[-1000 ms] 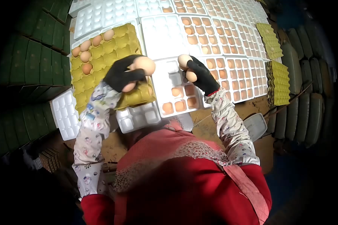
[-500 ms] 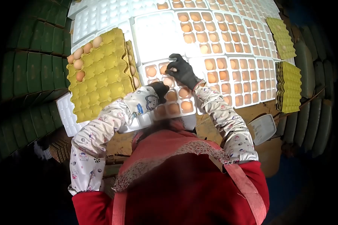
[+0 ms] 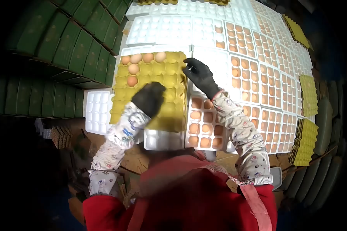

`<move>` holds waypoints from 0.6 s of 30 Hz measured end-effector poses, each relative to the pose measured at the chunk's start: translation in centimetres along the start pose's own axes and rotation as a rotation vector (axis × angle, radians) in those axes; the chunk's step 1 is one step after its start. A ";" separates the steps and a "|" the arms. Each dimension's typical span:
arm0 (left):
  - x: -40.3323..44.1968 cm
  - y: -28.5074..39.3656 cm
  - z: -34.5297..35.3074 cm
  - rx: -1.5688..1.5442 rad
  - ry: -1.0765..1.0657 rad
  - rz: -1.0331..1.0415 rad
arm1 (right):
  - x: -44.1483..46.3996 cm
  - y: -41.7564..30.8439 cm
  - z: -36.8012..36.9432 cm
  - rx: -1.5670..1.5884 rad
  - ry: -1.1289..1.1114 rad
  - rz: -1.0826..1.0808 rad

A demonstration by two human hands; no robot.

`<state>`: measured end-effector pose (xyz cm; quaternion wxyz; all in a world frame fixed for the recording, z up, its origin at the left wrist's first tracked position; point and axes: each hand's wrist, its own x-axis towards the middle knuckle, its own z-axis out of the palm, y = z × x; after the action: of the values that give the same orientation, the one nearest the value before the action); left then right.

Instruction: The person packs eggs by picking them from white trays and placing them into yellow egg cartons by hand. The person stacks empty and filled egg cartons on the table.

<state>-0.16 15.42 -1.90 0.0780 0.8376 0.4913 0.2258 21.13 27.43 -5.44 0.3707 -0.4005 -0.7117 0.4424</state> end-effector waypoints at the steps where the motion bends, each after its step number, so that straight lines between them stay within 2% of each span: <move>1: -0.1 -0.9 -3.2 0.110 0.111 -0.089 | 2.1 0.0 1.6 -0.229 0.017 -0.155; 2: -2.1 -7.5 -3.7 0.240 -0.180 -0.331 | 6.4 -2.2 3.9 -0.625 -0.065 -0.188; 3: -3.2 -10.4 -2.8 0.349 -0.238 -0.295 | 8.6 -2.8 5.4 -0.779 -0.246 -0.026; 4: -6.3 -15.2 0.5 0.393 -0.031 -0.080 | 11.7 3.8 8.5 -0.862 -0.346 -0.204; 6: -6.0 -13.2 -2.2 0.185 -0.145 -0.196 | 9.4 -2.4 6.0 -0.374 -0.462 0.006; 7: -5.0 -13.0 -2.9 0.122 -0.135 -0.190 | 10.2 -2.0 9.6 -0.814 -0.293 0.049; 8: -4.3 -12.4 -3.3 0.065 -0.122 -0.183 | 9.8 -3.4 9.3 -0.914 -0.252 -0.143; 9: -3.5 -12.4 -3.6 0.010 -0.108 -0.172 | 10.4 -2.8 9.9 -0.916 -0.247 -0.127; 10: -3.2 -12.0 -3.7 -0.042 -0.090 -0.167 | 9.6 -6.4 7.8 -0.840 -0.355 -0.043; 11: -4.1 -14.4 -2.2 -0.128 -0.047 -0.114 | 9.7 -5.8 7.3 -0.715 -0.368 0.001; 13: -3.5 -13.2 -4.0 -0.240 -0.072 -0.198 | 8.7 -5.5 6.7 -0.623 -0.231 -0.046; 15: -3.9 -13.8 -4.0 -0.376 -0.072 -0.208 | 8.2 -5.3 6.8 0.002 -0.112 -0.040; 16: -4.0 -14.0 -3.7 -0.450 -0.039 -0.222 | 8.7 -5.6 6.9 -0.001 -0.096 -0.046; 18: -3.6 -14.6 -3.1 -0.613 0.056 -0.278 | 9.3 -6.0 7.2 0.628 -0.174 0.268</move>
<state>-14.55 19.37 -5.41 0.3429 0.6936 0.5120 0.3730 9.57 31.67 -0.63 0.3521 -0.3176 -0.5109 0.7170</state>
